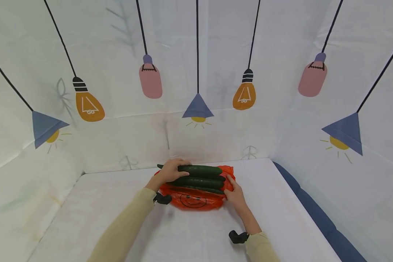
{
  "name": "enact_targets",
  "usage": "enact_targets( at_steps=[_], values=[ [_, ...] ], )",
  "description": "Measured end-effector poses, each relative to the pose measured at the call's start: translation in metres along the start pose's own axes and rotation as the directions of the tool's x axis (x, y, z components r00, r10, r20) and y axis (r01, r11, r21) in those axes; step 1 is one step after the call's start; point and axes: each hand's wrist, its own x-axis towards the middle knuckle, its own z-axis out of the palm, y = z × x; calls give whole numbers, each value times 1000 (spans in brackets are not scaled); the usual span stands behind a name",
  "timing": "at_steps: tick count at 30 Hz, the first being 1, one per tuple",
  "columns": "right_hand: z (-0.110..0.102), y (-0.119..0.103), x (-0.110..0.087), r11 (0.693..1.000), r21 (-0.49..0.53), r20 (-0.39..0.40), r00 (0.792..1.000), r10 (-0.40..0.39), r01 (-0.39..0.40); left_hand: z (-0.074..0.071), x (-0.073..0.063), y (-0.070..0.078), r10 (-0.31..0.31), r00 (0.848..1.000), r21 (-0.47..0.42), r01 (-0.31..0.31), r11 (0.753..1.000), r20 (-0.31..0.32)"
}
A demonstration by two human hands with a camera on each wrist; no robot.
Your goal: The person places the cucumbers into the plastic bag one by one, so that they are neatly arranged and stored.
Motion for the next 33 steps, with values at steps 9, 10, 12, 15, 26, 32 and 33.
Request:
enact_targets(
  at_steps=[9, 10, 12, 15, 26, 32, 33],
  values=[
    [2, -1, -1, 1000, -12, -6, 1000, 1, -1, 4, 3, 3, -45, 997, -25, 46, 999, 57],
    [2, -1, -1, 1000, -13, -7, 1000, 2, -2, 5, 4, 3, -48, 997, -26, 49, 998, 63],
    [2, 0, -1, 1000, -14, -7, 1000, 2, -2, 6, 4, 3, -51, 996, -25, 53, 998, 72],
    [2, 0, -1, 1000, -14, -9, 1000, -1, 1, 8, 5, 2, -64, 995, -24, 66, 998, 77],
    [3, 1, 1, 1000, 15, -4, 1000, 0, 1, 18, 5, -2, -52, 995, -38, 55, 998, 82],
    [4, 0, 1, 1000, 14, -6, 1000, 21, -21, 24, 6, -2, -57, 996, -11, 58, 998, 74],
    [4, 0, 1, 1000, 11, -7, 1000, 26, -26, 25, 6, -2, -54, 996, -8, 55, 998, 70]
  ],
)
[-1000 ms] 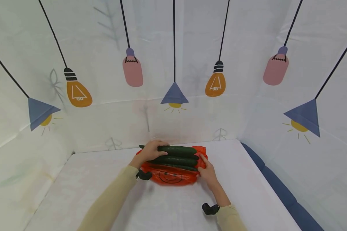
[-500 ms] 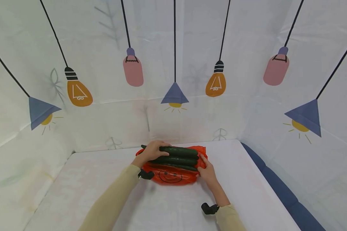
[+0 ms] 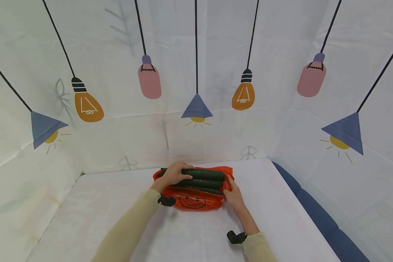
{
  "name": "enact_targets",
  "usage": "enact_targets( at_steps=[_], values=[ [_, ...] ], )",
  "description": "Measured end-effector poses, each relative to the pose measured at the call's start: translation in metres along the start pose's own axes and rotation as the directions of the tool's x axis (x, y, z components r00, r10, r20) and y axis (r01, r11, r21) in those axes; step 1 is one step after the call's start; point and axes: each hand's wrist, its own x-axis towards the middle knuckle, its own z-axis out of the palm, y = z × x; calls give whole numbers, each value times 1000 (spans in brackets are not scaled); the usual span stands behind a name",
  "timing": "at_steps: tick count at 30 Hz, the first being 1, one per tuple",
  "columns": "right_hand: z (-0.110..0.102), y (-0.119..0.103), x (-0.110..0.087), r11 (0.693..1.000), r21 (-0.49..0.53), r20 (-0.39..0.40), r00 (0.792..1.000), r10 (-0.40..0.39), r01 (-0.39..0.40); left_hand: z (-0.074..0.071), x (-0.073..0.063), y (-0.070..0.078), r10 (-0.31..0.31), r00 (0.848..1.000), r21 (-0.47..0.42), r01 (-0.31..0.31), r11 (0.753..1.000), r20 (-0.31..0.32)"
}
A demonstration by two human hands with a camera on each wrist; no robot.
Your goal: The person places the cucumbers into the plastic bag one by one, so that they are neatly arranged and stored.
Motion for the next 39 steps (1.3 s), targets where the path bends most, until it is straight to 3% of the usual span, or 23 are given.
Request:
enact_targets(
  at_steps=[15, 22, 34, 39],
  values=[
    [0, -1, 0, 1000, 8, 0, 1000, -18, 18, 3, 4, -3, -33, 999, -27, 34, 999, 17],
    [0, -1, -1, 1000, 0, -1, 1000, -24, 24, 2, 1, -6, -78, 997, -96, 79, 992, 13],
    [1, -2, -5, 1000, -21, -4, 1000, 1, -1, -12, -23, -12, -203, 979, -162, 201, 966, 4],
    [0, -3, -7, 1000, -29, -7, 1000, -7, 7, -17, -38, -20, -245, 967, -205, 227, 952, -68]
  ],
)
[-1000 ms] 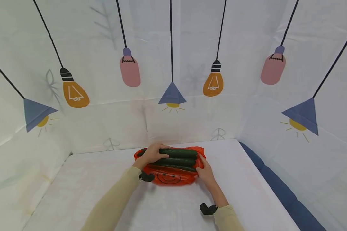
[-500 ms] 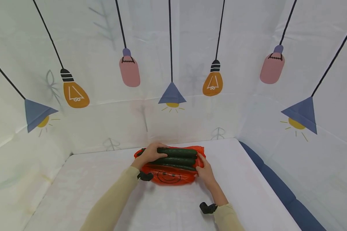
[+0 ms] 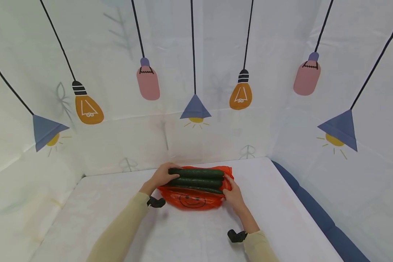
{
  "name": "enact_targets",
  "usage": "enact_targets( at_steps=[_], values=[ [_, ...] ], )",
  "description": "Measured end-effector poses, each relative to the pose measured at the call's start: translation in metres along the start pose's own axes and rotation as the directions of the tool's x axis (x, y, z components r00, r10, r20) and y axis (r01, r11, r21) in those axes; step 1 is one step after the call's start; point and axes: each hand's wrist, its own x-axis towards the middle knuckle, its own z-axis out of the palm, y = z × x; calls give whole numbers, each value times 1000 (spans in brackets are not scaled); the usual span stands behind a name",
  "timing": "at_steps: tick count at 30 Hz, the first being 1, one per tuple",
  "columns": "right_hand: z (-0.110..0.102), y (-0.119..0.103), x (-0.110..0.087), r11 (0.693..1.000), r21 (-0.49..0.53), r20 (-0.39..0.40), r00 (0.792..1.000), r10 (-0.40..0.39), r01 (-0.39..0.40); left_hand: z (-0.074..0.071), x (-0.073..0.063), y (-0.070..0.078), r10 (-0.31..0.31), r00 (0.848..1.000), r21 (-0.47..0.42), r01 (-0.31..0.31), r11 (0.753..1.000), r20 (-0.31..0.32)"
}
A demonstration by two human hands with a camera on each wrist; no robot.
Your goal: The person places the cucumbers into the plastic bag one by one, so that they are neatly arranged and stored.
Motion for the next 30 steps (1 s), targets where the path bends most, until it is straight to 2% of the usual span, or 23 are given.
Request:
enact_targets(
  at_steps=[2, 5, 7, 11, 15, 19, 23, 26, 30],
  values=[
    [-1, 0, 0, 1000, -7, 3, 1000, -1, 1, -2, -6, -9, -12, 997, -26, 10, 1000, -71],
    [-1, 1, -1, 1000, -19, 2, 1000, 12, -12, -5, -18, -24, -35, 985, -81, 22, 997, -167],
    [-1, 2, -1, 999, -31, 5, 1000, 11, -11, -6, -25, -34, -39, 978, -106, 17, 994, -205],
    [-2, 4, -1, 999, -48, 4, 1000, -3, 3, -8, -36, -48, -86, 975, -144, 57, 988, -203],
    [-5, 2, -2, 997, -65, 2, 999, -36, 36, -11, -43, -57, -179, 968, -191, 145, 971, -175],
    [-8, 0, -5, 995, -86, 10, 998, -55, 56, -12, -52, -61, -264, 949, -228, 222, 948, -174],
    [-12, -2, -9, 994, -99, 33, 998, -53, 56, -14, -69, -67, -321, 926, -243, 270, 932, -201],
    [-17, 0, -13, 991, -117, 42, 998, -54, 59, -15, -83, -72, -319, 922, -235, 267, 934, -221],
    [-27, 3, -19, 989, -132, 38, 997, -65, 70, -18, -99, -76, -300, 927, -217, 253, 943, -224]
  ],
)
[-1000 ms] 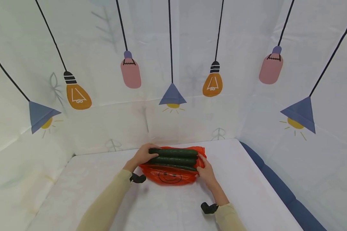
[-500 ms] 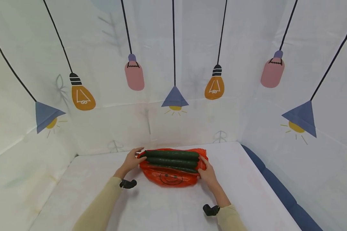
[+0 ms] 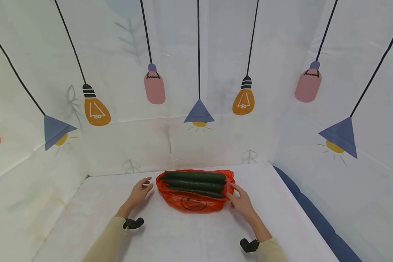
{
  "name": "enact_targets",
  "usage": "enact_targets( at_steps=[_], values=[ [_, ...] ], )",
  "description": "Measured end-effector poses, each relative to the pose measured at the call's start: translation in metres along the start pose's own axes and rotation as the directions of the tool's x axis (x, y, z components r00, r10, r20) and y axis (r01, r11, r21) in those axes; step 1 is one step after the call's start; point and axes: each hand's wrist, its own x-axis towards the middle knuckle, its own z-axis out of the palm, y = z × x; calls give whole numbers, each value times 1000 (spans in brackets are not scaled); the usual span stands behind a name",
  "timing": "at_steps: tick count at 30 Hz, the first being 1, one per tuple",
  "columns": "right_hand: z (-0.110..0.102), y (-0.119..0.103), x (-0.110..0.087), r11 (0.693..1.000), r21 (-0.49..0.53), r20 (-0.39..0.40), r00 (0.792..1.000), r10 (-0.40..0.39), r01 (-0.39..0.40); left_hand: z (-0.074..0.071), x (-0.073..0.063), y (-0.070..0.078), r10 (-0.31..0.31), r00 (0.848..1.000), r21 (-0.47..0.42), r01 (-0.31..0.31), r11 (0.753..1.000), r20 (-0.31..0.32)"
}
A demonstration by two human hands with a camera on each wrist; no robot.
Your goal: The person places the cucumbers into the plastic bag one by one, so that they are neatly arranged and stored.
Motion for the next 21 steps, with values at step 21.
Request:
enact_targets(
  at_steps=[21],
  values=[
    [-57, -78, -27, 652, -650, 170, 910, -377, 392, -123, -84, 10, 153, 987, 572, -152, 806, 48]
  ],
)
